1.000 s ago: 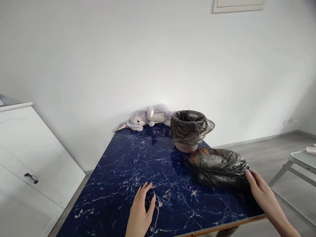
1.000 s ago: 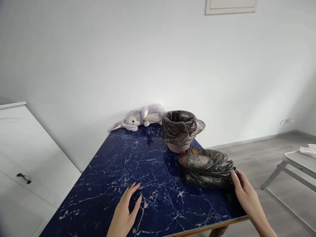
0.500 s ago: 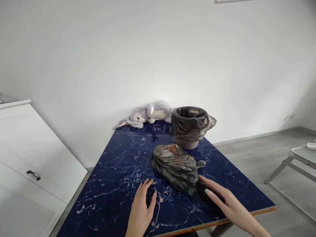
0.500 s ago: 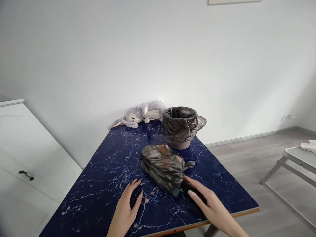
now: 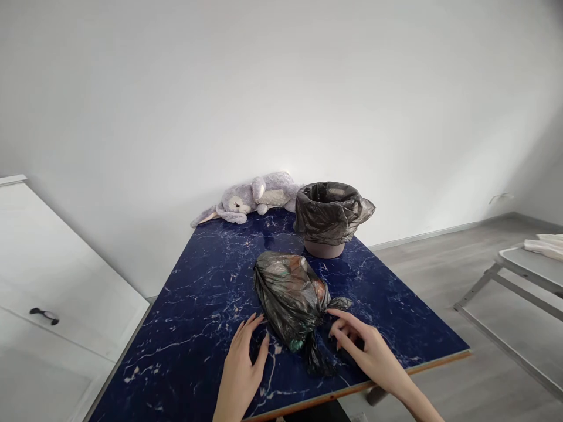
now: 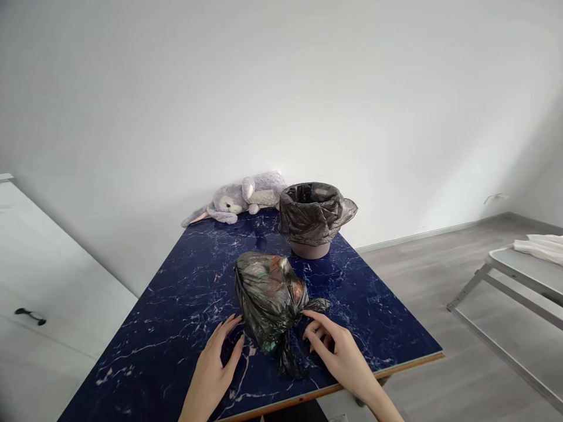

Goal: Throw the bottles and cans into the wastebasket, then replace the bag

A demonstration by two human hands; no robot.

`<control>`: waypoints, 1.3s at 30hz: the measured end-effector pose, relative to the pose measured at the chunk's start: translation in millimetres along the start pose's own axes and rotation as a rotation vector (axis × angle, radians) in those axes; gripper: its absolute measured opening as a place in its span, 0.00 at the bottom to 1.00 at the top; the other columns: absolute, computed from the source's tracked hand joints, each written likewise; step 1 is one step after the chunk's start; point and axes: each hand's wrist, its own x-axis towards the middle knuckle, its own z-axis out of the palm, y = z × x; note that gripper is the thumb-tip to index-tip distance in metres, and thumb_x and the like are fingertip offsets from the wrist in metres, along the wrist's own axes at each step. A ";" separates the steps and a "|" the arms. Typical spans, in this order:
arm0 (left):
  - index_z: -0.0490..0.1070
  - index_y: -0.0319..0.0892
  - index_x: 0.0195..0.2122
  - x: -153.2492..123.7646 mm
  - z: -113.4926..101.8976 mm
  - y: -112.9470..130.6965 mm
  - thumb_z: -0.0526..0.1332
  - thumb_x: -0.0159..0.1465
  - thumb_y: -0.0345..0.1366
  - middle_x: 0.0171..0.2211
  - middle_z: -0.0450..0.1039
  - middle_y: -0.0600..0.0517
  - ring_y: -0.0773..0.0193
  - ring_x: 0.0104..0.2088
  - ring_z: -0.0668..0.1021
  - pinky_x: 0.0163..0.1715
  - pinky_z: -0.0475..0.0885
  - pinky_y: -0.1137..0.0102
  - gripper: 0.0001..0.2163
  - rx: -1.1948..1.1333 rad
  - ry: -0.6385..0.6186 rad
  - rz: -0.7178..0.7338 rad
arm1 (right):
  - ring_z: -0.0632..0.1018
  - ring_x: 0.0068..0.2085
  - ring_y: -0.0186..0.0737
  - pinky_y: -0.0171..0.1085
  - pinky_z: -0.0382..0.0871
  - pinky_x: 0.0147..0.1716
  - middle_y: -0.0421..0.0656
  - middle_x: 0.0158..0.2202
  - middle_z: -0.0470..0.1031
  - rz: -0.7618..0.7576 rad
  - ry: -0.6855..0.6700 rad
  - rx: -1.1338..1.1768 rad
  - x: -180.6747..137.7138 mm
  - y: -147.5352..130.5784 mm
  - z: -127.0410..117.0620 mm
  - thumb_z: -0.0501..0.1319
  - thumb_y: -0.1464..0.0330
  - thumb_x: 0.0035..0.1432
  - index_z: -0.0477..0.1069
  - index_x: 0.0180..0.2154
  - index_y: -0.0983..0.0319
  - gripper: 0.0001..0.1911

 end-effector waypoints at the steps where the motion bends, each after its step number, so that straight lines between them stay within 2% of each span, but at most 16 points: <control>1: 0.67 0.60 0.72 0.5 0.2 -1.1 0.55 0.75 0.56 0.75 0.64 0.52 0.36 0.76 0.62 0.67 0.73 0.39 0.26 0.003 0.008 0.008 | 0.83 0.36 0.41 0.36 0.79 0.34 0.45 0.44 0.84 -0.003 -0.003 -0.036 1.6 -1.3 1.7 0.55 0.49 0.76 0.69 0.68 0.53 0.27; 3: 0.68 0.60 0.72 1.3 0.1 -2.5 0.56 0.76 0.55 0.75 0.65 0.52 0.36 0.76 0.62 0.66 0.74 0.39 0.25 0.007 0.019 0.016 | 0.83 0.35 0.40 0.34 0.76 0.30 0.44 0.43 0.84 -0.021 0.015 -0.125 5.0 -2.8 6.3 0.56 0.50 0.75 0.70 0.67 0.52 0.26; 8: 0.68 0.61 0.72 1.4 -2.4 0.7 0.55 0.75 0.56 0.75 0.65 0.54 0.37 0.76 0.61 0.68 0.72 0.39 0.25 0.004 -0.002 -0.007 | 0.82 0.30 0.38 0.33 0.74 0.30 0.39 0.39 0.84 -0.103 0.136 -0.393 12.8 1.3 25.0 0.58 0.56 0.74 0.74 0.56 0.54 0.16; 11: 0.68 0.61 0.71 1.0 -3.1 3.3 0.55 0.75 0.58 0.75 0.65 0.54 0.37 0.77 0.60 0.68 0.71 0.38 0.26 0.003 -0.011 -0.016 | 0.79 0.26 0.38 0.36 0.72 0.30 0.39 0.37 0.83 -0.116 0.182 -0.450 15.8 4.5 38.0 0.61 0.59 0.72 0.74 0.51 0.55 0.11; 16: 0.66 0.60 0.72 2.1 -1.7 2.2 0.53 0.74 0.60 0.76 0.62 0.54 0.37 0.78 0.57 0.71 0.66 0.37 0.28 -0.010 -0.044 -0.052 | 0.79 0.26 0.39 0.35 0.69 0.29 0.39 0.35 0.81 -0.156 0.213 -0.491 15.7 2.0 53.7 0.61 0.60 0.72 0.73 0.45 0.55 0.07; 18: 0.67 0.59 0.71 2.3 -1.6 1.2 0.53 0.74 0.60 0.75 0.64 0.53 0.38 0.77 0.60 0.71 0.67 0.38 0.28 -0.027 -0.029 -0.048 | 0.80 0.28 0.40 0.35 0.69 0.29 0.40 0.35 0.81 -0.172 0.218 -0.497 14.1 0.0 57.5 0.60 0.61 0.73 0.72 0.44 0.56 0.06; 20: 0.67 0.59 0.71 1.0 -2.3 1.2 0.53 0.75 0.59 0.73 0.67 0.51 0.40 0.74 0.67 0.69 0.72 0.42 0.27 -0.063 0.013 -0.029 | 0.81 0.30 0.40 0.34 0.69 0.29 0.40 0.35 0.79 -0.182 0.224 -0.501 12.5 -1.3 60.2 0.60 0.63 0.72 0.70 0.43 0.56 0.04; 23: 0.69 0.58 0.68 -4.6 -3.7 5.8 0.53 0.77 0.52 0.71 0.70 0.50 0.44 0.70 0.73 0.67 0.76 0.47 0.21 -0.063 0.219 0.095 | 0.80 0.29 0.39 0.34 0.68 0.28 0.40 0.35 0.78 -0.190 0.237 -0.504 11.1 -1.3 63.0 0.59 0.65 0.72 0.68 0.41 0.55 0.03; 26: 0.70 0.57 0.64 -10.5 -4.9 23.1 0.55 0.78 0.40 0.68 0.73 0.50 0.47 0.71 0.72 0.69 0.73 0.49 0.16 0.075 0.432 0.386 | 0.80 0.29 0.39 0.34 0.69 0.28 0.40 0.35 0.77 -0.200 0.251 -0.503 10.8 0.4 65.1 0.58 0.66 0.73 0.68 0.42 0.56 0.03; 28: 0.69 0.57 0.65 -9.9 -5.6 43.3 0.57 0.76 0.34 0.67 0.74 0.50 0.48 0.71 0.72 0.68 0.73 0.50 0.19 0.207 0.415 0.604 | 0.80 0.29 0.39 0.34 0.69 0.28 0.40 0.36 0.77 -0.212 0.266 -0.502 10.8 1.3 65.9 0.57 0.66 0.73 0.68 0.43 0.56 0.03; 30: 0.67 0.54 0.68 -4.0 -6.2 66.7 0.58 0.76 0.31 0.67 0.75 0.51 0.49 0.70 0.73 0.67 0.74 0.52 0.21 0.346 0.305 0.783 | 0.80 0.29 0.39 0.34 0.70 0.27 0.41 0.37 0.78 -0.225 0.283 -0.498 10.7 1.5 66.1 0.57 0.66 0.73 0.69 0.46 0.56 0.04; 32: 0.69 0.49 0.67 5.6 -5.9 87.1 0.59 0.75 0.30 0.68 0.75 0.51 0.47 0.70 0.73 0.67 0.74 0.49 0.21 0.440 0.227 0.879 | 0.80 0.29 0.39 0.34 0.70 0.27 0.41 0.37 0.78 -0.234 0.297 -0.486 10.6 0.7 65.5 0.57 0.66 0.73 0.70 0.47 0.56 0.05; 35: 0.72 0.46 0.63 20.5 -2.9 102.8 0.61 0.72 0.28 0.66 0.75 0.50 0.42 0.71 0.72 0.66 0.75 0.44 0.19 0.483 0.189 0.905 | 0.80 0.30 0.39 0.34 0.71 0.28 0.40 0.36 0.77 -0.238 0.305 -0.457 10.6 -0.9 64.5 0.58 0.66 0.73 0.70 0.45 0.56 0.03; 39: 0.75 0.46 0.56 33.7 1.1 99.5 0.60 0.69 0.23 0.62 0.78 0.49 0.43 0.70 0.73 0.67 0.74 0.41 0.18 0.445 0.248 0.847 | 0.79 0.29 0.38 0.34 0.71 0.29 0.39 0.36 0.76 -0.218 0.283 -0.440 11.4 -0.3 64.8 0.57 0.67 0.74 0.68 0.43 0.55 0.02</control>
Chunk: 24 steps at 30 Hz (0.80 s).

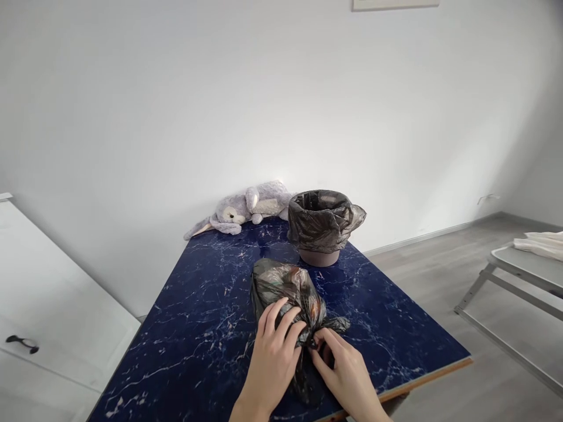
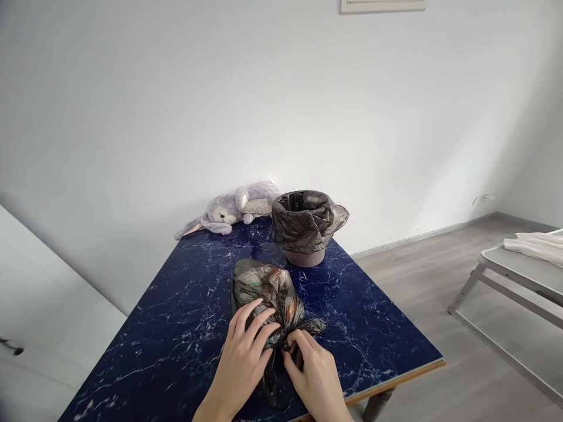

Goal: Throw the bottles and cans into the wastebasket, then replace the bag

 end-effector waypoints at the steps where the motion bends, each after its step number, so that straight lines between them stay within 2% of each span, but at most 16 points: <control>1: 0.75 0.47 0.55 -0.3 1.8 -3.5 0.59 0.69 0.22 0.62 0.78 0.49 0.43 0.70 0.73 0.67 0.74 0.41 0.17 -0.001 0.023 -0.025 | 0.79 0.29 0.38 0.34 0.71 0.29 0.39 0.36 0.76 0.006 -0.009 -0.003 0.1 0.5 0.5 0.57 0.67 0.73 0.67 0.43 0.55 0.02; 6: 0.74 0.47 0.51 0.2 9.1 -27.5 0.57 0.70 0.23 0.62 0.79 0.49 0.44 0.70 0.72 0.69 0.72 0.40 0.14 -0.006 0.161 -0.105 | 0.79 0.28 0.37 0.33 0.68 0.27 0.38 0.35 0.74 0.031 -0.048 -0.027 0.6 2.8 1.7 0.57 0.68 0.71 0.67 0.42 0.54 0.02; 13: 0.71 0.49 0.54 10.6 22.1 -64.6 0.58 0.74 0.29 0.61 0.79 0.48 0.46 0.71 0.72 0.68 0.74 0.41 0.11 -0.099 0.309 -0.263 | 0.79 0.27 0.37 0.33 0.65 0.24 0.38 0.34 0.75 0.036 -0.044 -0.047 1.8 2.5 2.3 0.58 0.67 0.72 0.67 0.43 0.54 0.01; 19: 0.69 0.49 0.57 17.2 32.4 -96.9 0.55 0.75 0.31 0.65 0.76 0.45 0.46 0.71 0.72 0.68 0.74 0.42 0.12 -0.120 0.345 -0.330 | 0.78 0.25 0.34 0.33 0.64 0.25 0.35 0.34 0.76 0.025 -0.089 -0.132 10.6 0.0 0.2 0.61 0.67 0.71 0.68 0.42 0.55 0.02; 24: 0.69 0.48 0.59 3.1 40.0 -126.0 0.53 0.74 0.29 0.69 0.70 0.42 0.43 0.73 0.68 0.69 0.70 0.40 0.15 -0.083 0.327 -0.334 | 0.77 0.26 0.36 0.34 0.58 0.25 0.34 0.33 0.76 -0.051 -0.134 -0.160 35.5 2.0 -3.7 0.63 0.73 0.65 0.67 0.38 0.55 0.07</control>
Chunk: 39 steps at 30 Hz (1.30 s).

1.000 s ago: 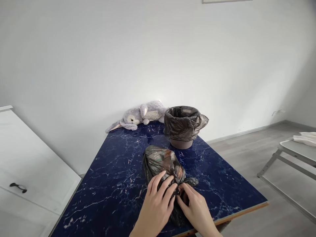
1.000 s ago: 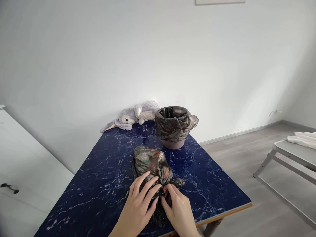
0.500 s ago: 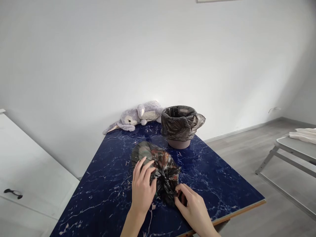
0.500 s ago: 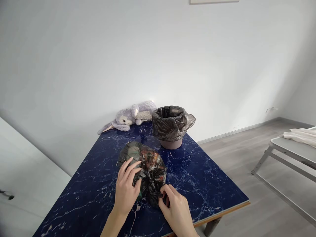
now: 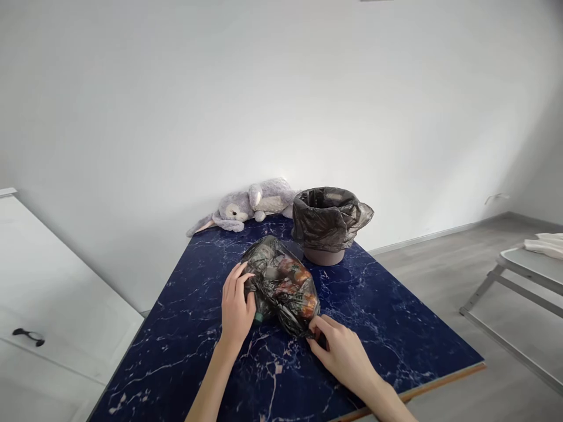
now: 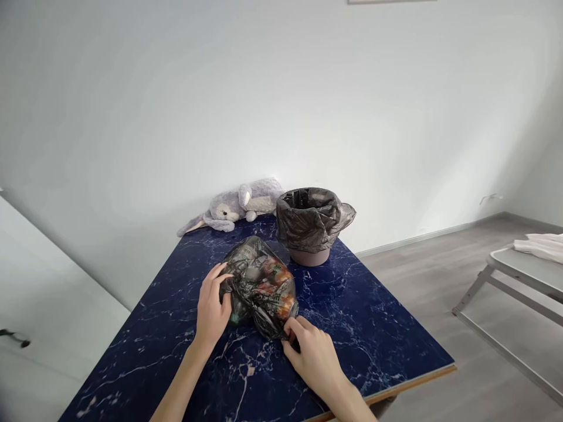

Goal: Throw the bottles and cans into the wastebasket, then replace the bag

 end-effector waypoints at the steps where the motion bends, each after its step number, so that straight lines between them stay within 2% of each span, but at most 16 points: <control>1: 0.69 0.47 0.59 -1.8 -0.6 -5.9 0.53 0.74 0.28 0.69 0.70 0.41 0.43 0.73 0.69 0.69 0.71 0.40 0.16 0.008 -0.003 0.002 | 0.76 0.26 0.35 0.34 0.57 0.25 0.34 0.33 0.75 -0.026 -0.010 -0.004 6.1 0.3 -1.5 0.64 0.74 0.64 0.67 0.37 0.55 0.08; 4: 0.67 0.45 0.63 -5.8 -4.3 -18.2 0.52 0.74 0.27 0.69 0.68 0.38 0.42 0.72 0.70 0.67 0.72 0.40 0.18 0.028 -0.012 0.008 | 0.75 0.26 0.36 0.35 0.58 0.26 0.35 0.34 0.74 -0.105 -0.018 -0.005 24.9 -4.0 -5.5 0.67 0.74 0.60 0.67 0.37 0.56 0.11; 6: 0.64 0.44 0.67 -7.3 -7.8 -21.3 0.53 0.75 0.28 0.71 0.65 0.36 0.41 0.72 0.68 0.67 0.72 0.41 0.20 0.033 -0.022 0.027 | 0.77 0.33 0.40 0.36 0.64 0.29 0.38 0.38 0.75 -0.160 0.005 0.006 37.5 -11.3 -7.0 0.69 0.72 0.59 0.67 0.40 0.57 0.12; 8: 0.61 0.45 0.70 -9.1 -11.6 -21.1 0.56 0.75 0.30 0.73 0.63 0.36 0.41 0.74 0.67 0.69 0.70 0.41 0.23 0.033 -0.037 0.063 | 0.78 0.42 0.45 0.40 0.71 0.39 0.42 0.43 0.74 -0.229 0.037 0.025 50.1 -19.8 -6.0 0.69 0.69 0.60 0.68 0.43 0.58 0.13; 11: 0.66 0.50 0.69 -13.7 -16.4 -17.9 0.58 0.74 0.31 0.74 0.63 0.41 0.43 0.74 0.66 0.71 0.67 0.42 0.23 0.021 -0.084 0.129 | 0.74 0.53 0.52 0.48 0.72 0.54 0.48 0.50 0.72 -0.360 0.061 0.055 67.8 -27.9 1.7 0.71 0.66 0.61 0.71 0.50 0.59 0.17; 14: 0.72 0.55 0.66 -19.1 -18.7 -15.6 0.55 0.74 0.27 0.73 0.64 0.46 0.45 0.73 0.68 0.72 0.66 0.44 0.23 -0.001 -0.129 0.141 | 0.71 0.57 0.55 0.54 0.69 0.61 0.50 0.56 0.71 -0.485 0.053 0.078 80.1 -27.0 13.9 0.73 0.65 0.60 0.75 0.52 0.58 0.19; 17: 0.72 0.55 0.67 -22.3 -17.6 -17.2 0.50 0.73 0.25 0.74 0.63 0.46 0.46 0.74 0.66 0.72 0.65 0.42 0.26 -0.026 -0.108 0.056 | 0.71 0.58 0.53 0.54 0.69 0.60 0.48 0.55 0.72 -0.551 0.050 0.094 83.2 -21.2 22.8 0.68 0.68 0.67 0.79 0.47 0.55 0.08; 20: 0.70 0.54 0.69 -23.6 -14.2 -25.3 0.47 0.75 0.28 0.75 0.60 0.46 0.46 0.74 0.65 0.72 0.64 0.40 0.26 -0.054 -0.035 -0.091 | 0.71 0.56 0.51 0.53 0.69 0.59 0.47 0.54 0.74 -0.577 0.045 0.111 80.4 -15.7 24.8 0.65 0.70 0.70 0.81 0.46 0.54 0.07; 23: 0.70 0.54 0.68 -25.0 -11.2 -42.0 0.47 0.78 0.35 0.73 0.63 0.43 0.45 0.72 0.67 0.69 0.70 0.44 0.22 -0.070 0.062 -0.266 | 0.72 0.56 0.50 0.53 0.68 0.59 0.46 0.53 0.74 -0.571 0.050 0.137 78.7 -11.9 23.5 0.64 0.70 0.70 0.81 0.45 0.53 0.08; 26: 0.73 0.49 0.64 -26.8 -10.0 -64.1 0.46 0.80 0.43 0.62 0.72 0.38 0.44 0.64 0.76 0.58 0.79 0.49 0.21 -0.063 0.164 -0.424 | 0.72 0.56 0.51 0.52 0.68 0.57 0.48 0.53 0.73 -0.509 0.089 0.183 80.3 -10.1 23.5 0.63 0.70 0.70 0.80 0.44 0.55 0.07; 29: 0.72 0.45 0.57 -27.5 -10.0 -79.6 0.47 0.79 0.47 0.48 0.75 0.40 0.46 0.51 0.80 0.46 0.82 0.54 0.19 -0.050 0.249 -0.506 | 0.73 0.56 0.50 0.51 0.69 0.57 0.49 0.53 0.73 -0.457 0.124 0.249 82.0 -11.5 23.8 0.62 0.69 0.69 0.78 0.41 0.58 0.06; 30: 0.71 0.44 0.56 -27.2 -10.3 -81.2 0.49 0.78 0.48 0.46 0.74 0.41 0.47 0.49 0.80 0.44 0.81 0.55 0.18 -0.042 0.278 -0.518 | 0.74 0.56 0.50 0.51 0.69 0.59 0.50 0.52 0.73 -0.454 0.126 0.270 82.1 -12.7 23.3 0.62 0.68 0.68 0.77 0.40 0.58 0.05; 32: 0.66 0.42 0.58 -26.0 -11.6 -78.4 0.55 0.76 0.47 0.49 0.70 0.41 0.48 0.50 0.78 0.46 0.80 0.55 0.17 -0.015 0.342 -0.518 | 0.75 0.55 0.49 0.53 0.67 0.61 0.49 0.52 0.74 -0.476 0.112 0.305 81.0 -16.1 21.7 0.63 0.66 0.66 0.77 0.41 0.58 0.05; 35: 0.57 0.41 0.63 -23.0 -16.3 -64.0 0.64 0.70 0.43 0.61 0.61 0.35 0.43 0.63 0.70 0.58 0.74 0.47 0.25 0.046 0.412 -0.438 | 0.76 0.53 0.47 0.52 0.66 0.62 0.45 0.47 0.79 -0.543 0.064 0.340 77.5 -22.5 19.6 0.63 0.63 0.65 0.77 0.40 0.56 0.06; 37: 0.56 0.42 0.62 -20.8 -20.2 -52.7 0.66 0.68 0.39 0.64 0.57 0.33 0.40 0.67 0.65 0.63 0.68 0.41 0.26 0.081 0.418 -0.336 | 0.76 0.51 0.46 0.50 0.66 0.60 0.41 0.42 0.81 -0.574 0.039 0.349 75.3 -26.1 19.5 0.63 0.63 0.66 0.76 0.37 0.55 0.06; 39: 0.60 0.44 0.55 -19.2 -23.0 -42.3 0.67 0.66 0.36 0.60 0.62 0.35 0.40 0.63 0.68 0.62 0.68 0.39 0.20 0.094 0.384 -0.224 | 0.76 0.50 0.45 0.50 0.66 0.59 0.39 0.37 0.81 -0.579 0.037 0.346 74.2 -28.1 20.3 0.62 0.64 0.68 0.74 0.34 0.56 0.08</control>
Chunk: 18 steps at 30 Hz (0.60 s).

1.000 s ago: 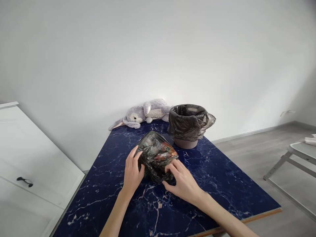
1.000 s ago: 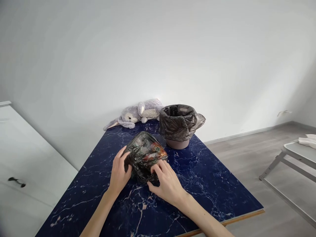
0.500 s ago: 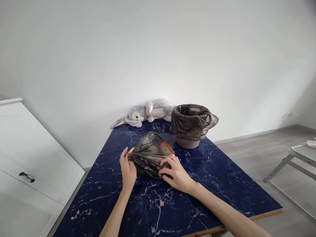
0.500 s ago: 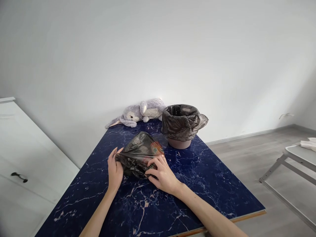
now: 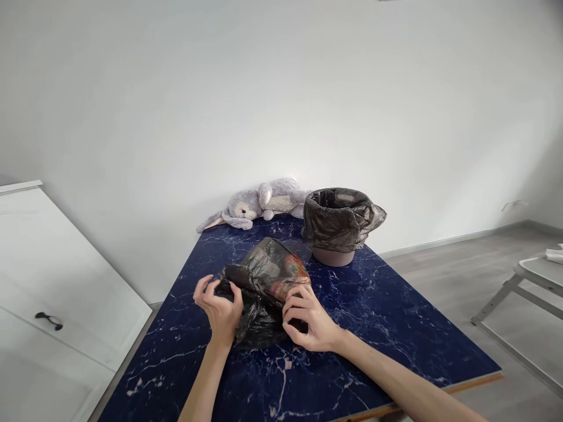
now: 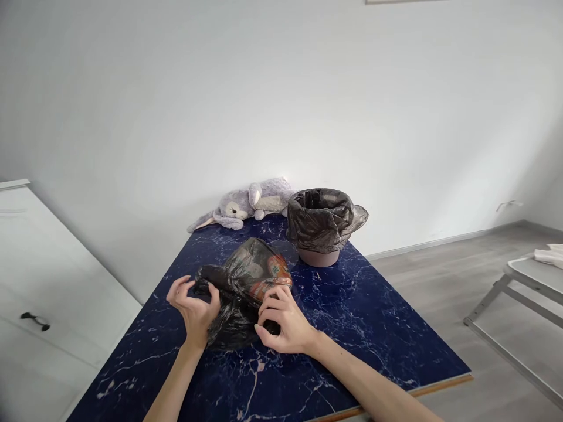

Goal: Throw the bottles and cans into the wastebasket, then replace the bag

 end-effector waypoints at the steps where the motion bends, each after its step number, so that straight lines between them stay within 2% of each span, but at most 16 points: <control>1: 0.62 0.45 0.51 -0.3 -1.4 4.9 0.66 0.66 0.35 0.56 0.66 0.37 0.41 0.59 0.72 0.59 0.70 0.42 0.16 -0.013 -0.037 0.058 | 0.76 0.49 0.45 0.50 0.66 0.58 0.39 0.35 0.81 0.004 0.004 -0.007 0.0 0.0 0.5 0.61 0.64 0.69 0.74 0.33 0.56 0.10; 4: 0.67 0.47 0.43 -2.3 -5.2 20.2 0.63 0.68 0.34 0.44 0.73 0.45 0.50 0.47 0.79 0.48 0.76 0.54 0.06 -0.086 -0.213 0.249 | 0.77 0.49 0.45 0.50 0.65 0.58 0.40 0.32 0.80 0.024 0.016 -0.044 -0.4 3.0 0.3 0.57 0.67 0.72 0.74 0.33 0.57 0.13; 6: 0.69 0.47 0.42 -3.3 -8.3 31.0 0.61 0.69 0.32 0.40 0.77 0.48 0.54 0.42 0.81 0.45 0.76 0.58 0.03 -0.140 -0.341 0.385 | 0.78 0.50 0.45 0.52 0.64 0.59 0.41 0.32 0.80 0.035 0.025 -0.076 -0.9 6.1 0.2 0.55 0.69 0.73 0.75 0.35 0.57 0.14; 9: 0.71 0.48 0.40 -2.5 -13.3 44.2 0.57 0.70 0.30 0.34 0.79 0.52 0.57 0.39 0.81 0.45 0.75 0.60 0.06 -0.176 -0.467 0.534 | 0.78 0.51 0.46 0.53 0.63 0.61 0.41 0.32 0.80 0.035 0.036 -0.125 -1.5 9.9 2.7 0.56 0.69 0.72 0.76 0.35 0.57 0.13; 12: 0.70 0.47 0.33 -0.4 -15.9 49.2 0.55 0.72 0.29 0.28 0.77 0.53 0.57 0.36 0.79 0.44 0.74 0.59 0.11 -0.162 -0.501 0.589 | 0.78 0.51 0.47 0.54 0.62 0.63 0.39 0.31 0.80 0.028 0.036 -0.179 -1.6 11.5 7.8 0.63 0.67 0.68 0.76 0.33 0.56 0.08; 13: 0.69 0.47 0.30 0.1 -16.0 48.9 0.55 0.73 0.29 0.26 0.76 0.54 0.58 0.34 0.78 0.44 0.73 0.58 0.13 -0.151 -0.503 0.595 | 0.77 0.52 0.47 0.54 0.62 0.64 0.39 0.34 0.81 0.031 0.036 -0.202 -1.7 11.8 9.3 0.65 0.67 0.67 0.77 0.34 0.56 0.07; 15: 0.65 0.47 0.25 0.6 -15.4 46.1 0.55 0.73 0.28 0.22 0.71 0.55 0.59 0.30 0.75 0.43 0.72 0.58 0.17 -0.128 -0.501 0.595 | 0.75 0.56 0.50 0.54 0.64 0.63 0.43 0.45 0.82 0.056 0.039 -0.255 -2.0 12.7 11.1 0.66 0.67 0.66 0.79 0.38 0.55 0.03; 18: 0.62 0.47 0.22 0.8 -13.6 38.9 0.55 0.73 0.29 0.18 0.67 0.55 0.60 0.27 0.73 0.41 0.71 0.58 0.20 -0.089 -0.486 0.574 | 0.69 0.65 0.58 0.58 0.65 0.63 0.50 0.64 0.71 0.127 0.046 -0.343 -4.0 16.9 11.9 0.67 0.66 0.66 0.81 0.48 0.54 0.10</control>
